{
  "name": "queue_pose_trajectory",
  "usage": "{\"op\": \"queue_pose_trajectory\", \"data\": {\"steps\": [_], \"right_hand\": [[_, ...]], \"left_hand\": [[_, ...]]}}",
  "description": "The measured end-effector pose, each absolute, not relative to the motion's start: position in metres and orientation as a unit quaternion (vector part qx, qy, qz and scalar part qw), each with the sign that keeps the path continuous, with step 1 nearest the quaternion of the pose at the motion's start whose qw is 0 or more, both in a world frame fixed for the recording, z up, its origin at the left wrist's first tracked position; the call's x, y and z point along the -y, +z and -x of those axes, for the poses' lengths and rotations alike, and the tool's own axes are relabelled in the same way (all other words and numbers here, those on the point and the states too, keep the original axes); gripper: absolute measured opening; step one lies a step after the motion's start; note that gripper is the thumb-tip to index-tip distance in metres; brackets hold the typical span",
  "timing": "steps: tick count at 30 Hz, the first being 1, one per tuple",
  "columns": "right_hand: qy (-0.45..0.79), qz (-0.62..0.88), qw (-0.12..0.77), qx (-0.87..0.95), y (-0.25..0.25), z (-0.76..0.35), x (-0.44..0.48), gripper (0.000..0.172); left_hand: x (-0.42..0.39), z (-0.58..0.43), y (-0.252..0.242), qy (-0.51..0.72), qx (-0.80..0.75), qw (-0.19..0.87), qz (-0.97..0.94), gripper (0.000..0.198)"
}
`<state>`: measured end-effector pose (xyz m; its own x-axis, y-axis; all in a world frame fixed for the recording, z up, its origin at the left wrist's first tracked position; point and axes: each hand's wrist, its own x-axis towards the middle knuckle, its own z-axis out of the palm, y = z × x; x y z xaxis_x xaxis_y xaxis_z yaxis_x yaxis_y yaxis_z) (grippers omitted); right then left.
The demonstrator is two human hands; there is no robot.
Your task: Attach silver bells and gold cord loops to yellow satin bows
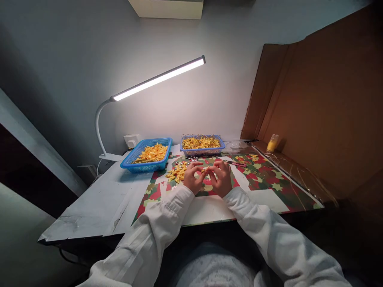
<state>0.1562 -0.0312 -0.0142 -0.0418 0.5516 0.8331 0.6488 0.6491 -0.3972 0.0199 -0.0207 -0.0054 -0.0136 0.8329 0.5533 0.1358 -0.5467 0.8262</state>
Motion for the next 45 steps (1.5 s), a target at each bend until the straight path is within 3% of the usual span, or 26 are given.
{"op": "queue_pose_trajectory", "data": {"steps": [10, 20, 28, 35, 45], "right_hand": [[0.116, 0.327, 0.635, 0.69, -0.007, -0.164, 0.031, 0.013], [0.278, 0.293, 0.668, 0.625, -0.007, -0.161, 0.027, 0.021], [0.3, 0.231, 0.75, 0.542, 0.01, -0.174, 0.041, 0.018], [0.295, 0.177, 0.796, 0.498, 0.057, -0.196, 0.073, 0.015], [0.27, 0.168, 0.805, 0.5, 0.062, -0.198, 0.081, 0.009]], "left_hand": [[0.008, -0.021, -0.015, 0.607, -0.41, 0.418, -0.537, 0.013], [0.001, -0.019, -0.023, 0.556, -0.436, 0.446, -0.549, 0.016], [-0.003, -0.016, -0.028, 0.536, -0.461, 0.436, -0.556, 0.021], [-0.004, -0.015, -0.031, 0.523, -0.472, 0.437, -0.559, 0.023], [-0.006, -0.015, -0.034, 0.507, -0.465, 0.458, -0.563, 0.027]]}}
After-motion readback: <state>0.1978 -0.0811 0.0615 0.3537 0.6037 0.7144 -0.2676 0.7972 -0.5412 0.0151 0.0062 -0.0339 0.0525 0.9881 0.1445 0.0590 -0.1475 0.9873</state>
